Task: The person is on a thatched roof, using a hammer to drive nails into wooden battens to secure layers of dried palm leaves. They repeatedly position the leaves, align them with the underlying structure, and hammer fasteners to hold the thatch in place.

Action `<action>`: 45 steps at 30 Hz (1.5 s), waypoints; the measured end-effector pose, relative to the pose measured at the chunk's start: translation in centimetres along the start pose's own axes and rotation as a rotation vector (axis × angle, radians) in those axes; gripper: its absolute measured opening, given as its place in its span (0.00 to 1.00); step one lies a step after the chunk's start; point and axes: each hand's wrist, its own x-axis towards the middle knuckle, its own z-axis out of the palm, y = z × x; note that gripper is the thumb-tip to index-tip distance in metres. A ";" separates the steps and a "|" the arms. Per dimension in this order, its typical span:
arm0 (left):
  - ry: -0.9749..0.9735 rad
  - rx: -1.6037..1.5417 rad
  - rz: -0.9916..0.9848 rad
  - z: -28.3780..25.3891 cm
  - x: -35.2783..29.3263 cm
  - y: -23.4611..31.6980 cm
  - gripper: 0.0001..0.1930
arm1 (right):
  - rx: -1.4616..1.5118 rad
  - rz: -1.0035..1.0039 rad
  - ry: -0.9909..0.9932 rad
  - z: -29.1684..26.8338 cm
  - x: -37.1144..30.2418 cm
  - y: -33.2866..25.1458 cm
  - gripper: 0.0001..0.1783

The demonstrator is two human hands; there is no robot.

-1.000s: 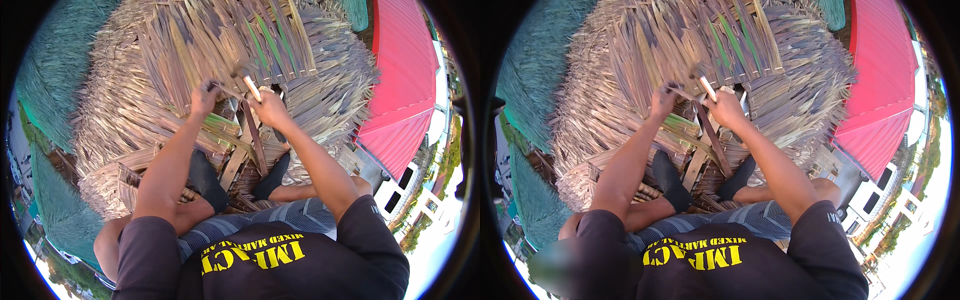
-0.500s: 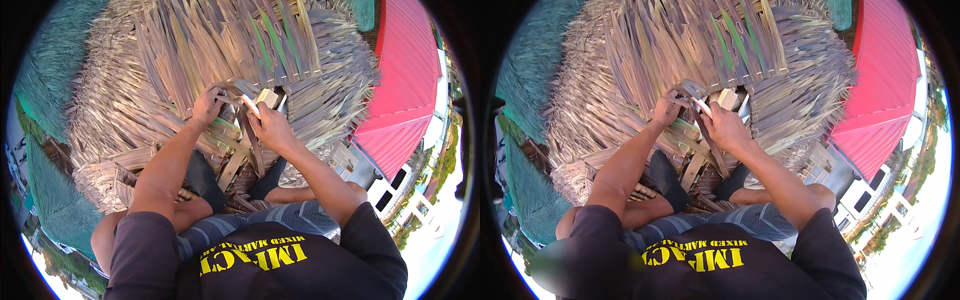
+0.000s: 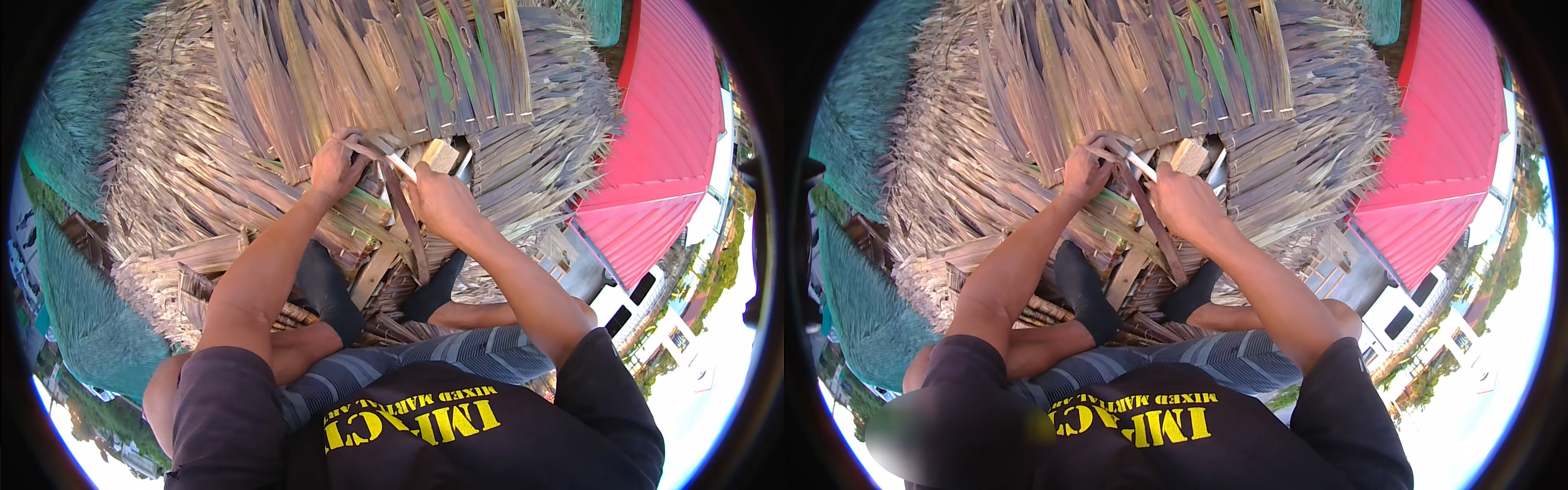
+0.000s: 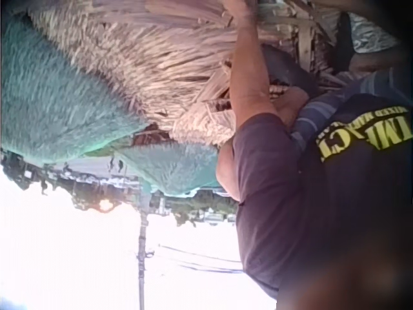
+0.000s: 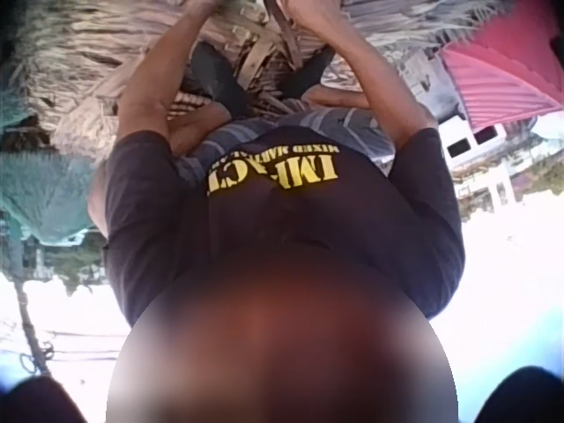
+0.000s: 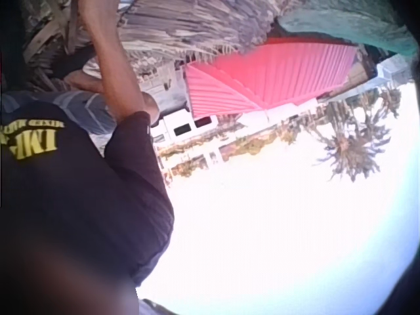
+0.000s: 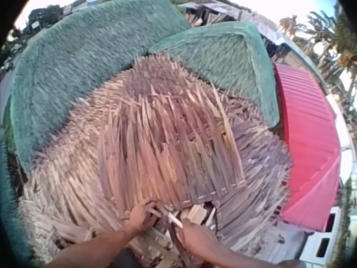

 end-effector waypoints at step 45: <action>0.341 -0.203 -0.435 -32.7 -12.1 9.1 0.09 | 1.141 -0.234 -0.336 -0.9 5.0 -29.0 0.15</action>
